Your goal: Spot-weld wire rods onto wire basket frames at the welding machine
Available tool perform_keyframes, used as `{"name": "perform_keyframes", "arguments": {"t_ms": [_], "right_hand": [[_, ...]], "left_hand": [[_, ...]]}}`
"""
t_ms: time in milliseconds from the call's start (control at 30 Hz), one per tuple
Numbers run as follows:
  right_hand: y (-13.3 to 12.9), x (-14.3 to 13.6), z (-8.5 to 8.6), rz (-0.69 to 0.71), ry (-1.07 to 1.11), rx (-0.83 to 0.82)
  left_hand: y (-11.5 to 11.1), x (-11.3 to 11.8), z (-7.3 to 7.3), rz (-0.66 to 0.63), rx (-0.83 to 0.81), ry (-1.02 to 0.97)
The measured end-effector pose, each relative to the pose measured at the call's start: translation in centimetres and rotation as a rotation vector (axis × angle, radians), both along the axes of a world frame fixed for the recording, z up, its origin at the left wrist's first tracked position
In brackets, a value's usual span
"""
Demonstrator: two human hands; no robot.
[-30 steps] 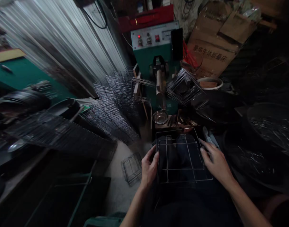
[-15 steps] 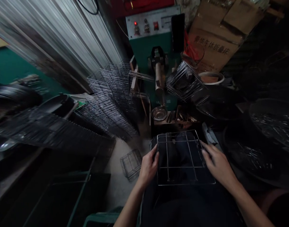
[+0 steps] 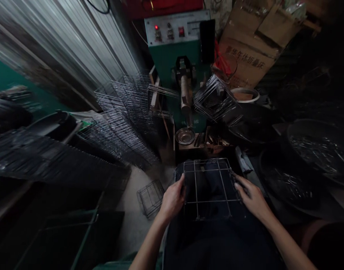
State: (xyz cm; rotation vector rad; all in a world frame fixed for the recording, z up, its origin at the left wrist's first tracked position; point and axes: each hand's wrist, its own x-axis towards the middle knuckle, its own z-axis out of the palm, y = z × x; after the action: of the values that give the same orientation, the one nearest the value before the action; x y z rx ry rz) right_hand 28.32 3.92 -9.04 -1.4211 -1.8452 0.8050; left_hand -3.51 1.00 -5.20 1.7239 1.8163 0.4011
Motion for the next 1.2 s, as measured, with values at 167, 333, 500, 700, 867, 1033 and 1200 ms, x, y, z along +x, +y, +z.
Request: {"name": "perform_keyframes", "arguments": {"t_ms": [167, 333, 500, 700, 867, 1033, 1200], "right_hand": [[-0.1, 0.1, -0.2, -0.011, -0.023, -0.011], [0.3, 0.0, -0.6, -0.022, 0.154, -0.113], [1.6, -0.4, -1.2, 0.0, 0.174, -0.087], [2.1, 1.3, -0.9, 0.158, 0.104, -0.175], [2.1, 4.4, 2.0, 0.53, -0.073, -0.441], [2.0, 3.9, 2.5, 0.625, -0.184, -0.383], [3.8, 4.9, 3.9, 0.608, -0.232, -0.348]], "left_hand": [[-0.3, 0.4, 0.4, -0.006, -0.082, 0.239], [-0.1, -0.3, -0.2, -0.043, 0.048, 0.124], [0.0, -1.1, -1.0, -0.077, 0.138, 0.065], [-0.6, -2.7, -1.2, -0.108, 0.035, 0.065], [-0.6, -4.4, 1.3, -0.487, -0.156, -0.06], [-0.6, -2.5, 0.7, -0.398, -0.193, 0.089], [0.2, -4.5, 3.0, -0.289, 0.011, 0.123]]}}
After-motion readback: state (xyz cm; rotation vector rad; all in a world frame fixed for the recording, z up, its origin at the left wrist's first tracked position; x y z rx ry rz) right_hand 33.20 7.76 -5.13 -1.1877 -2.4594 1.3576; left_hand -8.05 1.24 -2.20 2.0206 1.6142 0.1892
